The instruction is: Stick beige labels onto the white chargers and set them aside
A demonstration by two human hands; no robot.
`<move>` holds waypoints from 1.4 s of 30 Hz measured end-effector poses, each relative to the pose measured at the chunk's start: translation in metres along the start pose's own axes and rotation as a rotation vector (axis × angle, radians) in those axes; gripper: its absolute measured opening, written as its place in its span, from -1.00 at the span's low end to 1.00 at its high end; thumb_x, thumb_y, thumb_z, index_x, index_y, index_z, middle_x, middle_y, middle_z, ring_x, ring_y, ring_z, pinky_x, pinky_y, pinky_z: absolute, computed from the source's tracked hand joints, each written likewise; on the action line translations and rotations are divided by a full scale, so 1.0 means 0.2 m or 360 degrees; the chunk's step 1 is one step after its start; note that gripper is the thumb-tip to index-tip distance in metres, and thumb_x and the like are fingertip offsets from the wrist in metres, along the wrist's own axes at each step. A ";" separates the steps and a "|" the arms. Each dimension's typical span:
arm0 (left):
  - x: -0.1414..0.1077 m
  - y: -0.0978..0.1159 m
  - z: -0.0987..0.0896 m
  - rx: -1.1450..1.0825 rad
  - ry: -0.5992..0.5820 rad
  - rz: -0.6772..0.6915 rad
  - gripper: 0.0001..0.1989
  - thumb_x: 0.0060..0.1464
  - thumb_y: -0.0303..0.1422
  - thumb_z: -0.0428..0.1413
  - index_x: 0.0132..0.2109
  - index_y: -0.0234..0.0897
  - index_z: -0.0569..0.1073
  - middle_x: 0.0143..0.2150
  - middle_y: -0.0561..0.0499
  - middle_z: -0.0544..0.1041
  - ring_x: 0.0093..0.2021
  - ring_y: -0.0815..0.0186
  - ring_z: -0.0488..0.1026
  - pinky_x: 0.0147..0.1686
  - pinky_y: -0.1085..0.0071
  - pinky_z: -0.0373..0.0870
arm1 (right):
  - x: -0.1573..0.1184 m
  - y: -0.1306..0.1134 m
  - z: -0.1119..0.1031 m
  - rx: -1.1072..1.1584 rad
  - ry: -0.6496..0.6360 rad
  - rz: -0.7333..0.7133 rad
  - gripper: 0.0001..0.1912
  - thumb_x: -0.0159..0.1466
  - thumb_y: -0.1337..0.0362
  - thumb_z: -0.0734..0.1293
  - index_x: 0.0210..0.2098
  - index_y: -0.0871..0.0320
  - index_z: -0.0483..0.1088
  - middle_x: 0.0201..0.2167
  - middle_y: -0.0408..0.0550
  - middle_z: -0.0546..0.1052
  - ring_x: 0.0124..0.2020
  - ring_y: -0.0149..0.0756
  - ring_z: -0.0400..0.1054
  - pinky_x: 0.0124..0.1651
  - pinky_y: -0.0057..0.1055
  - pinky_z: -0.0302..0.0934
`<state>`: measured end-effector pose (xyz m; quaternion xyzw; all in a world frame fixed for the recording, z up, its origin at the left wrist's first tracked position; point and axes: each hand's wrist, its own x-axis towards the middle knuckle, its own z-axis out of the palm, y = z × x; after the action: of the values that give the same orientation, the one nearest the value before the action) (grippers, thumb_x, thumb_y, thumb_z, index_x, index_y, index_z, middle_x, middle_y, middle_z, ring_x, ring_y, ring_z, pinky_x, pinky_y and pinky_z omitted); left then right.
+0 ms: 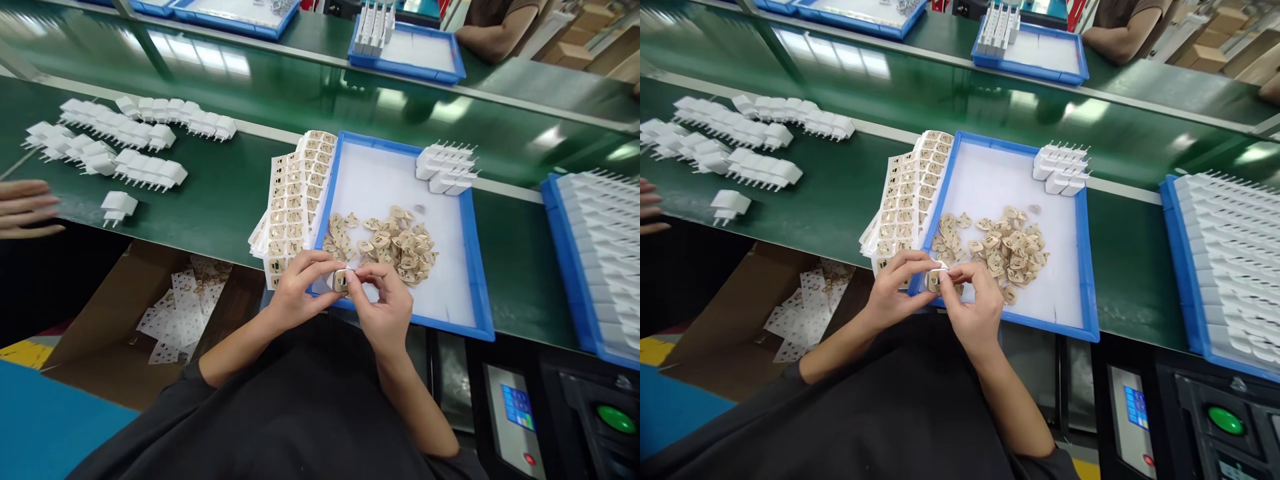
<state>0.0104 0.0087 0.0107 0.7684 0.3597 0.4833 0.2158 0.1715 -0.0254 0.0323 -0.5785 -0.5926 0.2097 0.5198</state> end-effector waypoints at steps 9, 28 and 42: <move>0.01 0.01 0.03 -0.0064 0.0257 0.0086 -0.64 0.08 -0.40 0.34 0.00 -0.20 0.44 -0.13 -0.02 0.46 -0.12 0.28 0.49 -0.11 0.32 0.51 | 0.03 0.05 -0.01 0.0595 -0.0214 0.0284 -0.84 0.33 0.24 0.36 -0.09 0.02 0.45 -0.11 -0.04 0.51 -0.03 -0.21 0.45 -0.07 -0.29 0.46; 0.01 -0.02 0.07 0.0100 0.0345 0.0242 -0.63 0.09 -0.42 0.33 0.00 -0.15 0.40 -0.13 -0.01 0.43 -0.13 0.28 0.47 -0.14 0.30 0.53 | 0.01 0.05 0.06 0.1147 -0.0207 0.0427 -0.84 0.30 0.34 0.36 -0.19 -0.03 0.55 -0.02 -0.09 0.54 0.07 -0.24 0.43 0.07 -0.27 0.39; 0.02 -0.01 0.03 -0.0290 0.0127 -0.0199 -0.64 0.05 -0.40 0.34 -0.01 -0.21 0.45 -0.10 -0.08 0.50 -0.06 0.24 0.50 -0.23 0.41 0.56 | 0.06 0.09 -0.12 0.0437 -0.0211 -0.0625 -0.87 0.31 0.37 0.38 -0.19 0.00 0.49 -0.32 -0.11 0.62 -0.18 -0.16 0.53 -0.10 -0.12 0.45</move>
<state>0.0168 0.0123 0.0092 0.7018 0.3699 0.5297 0.3001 0.2026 -0.0192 0.0299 -0.3613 -0.6923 0.2207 0.5843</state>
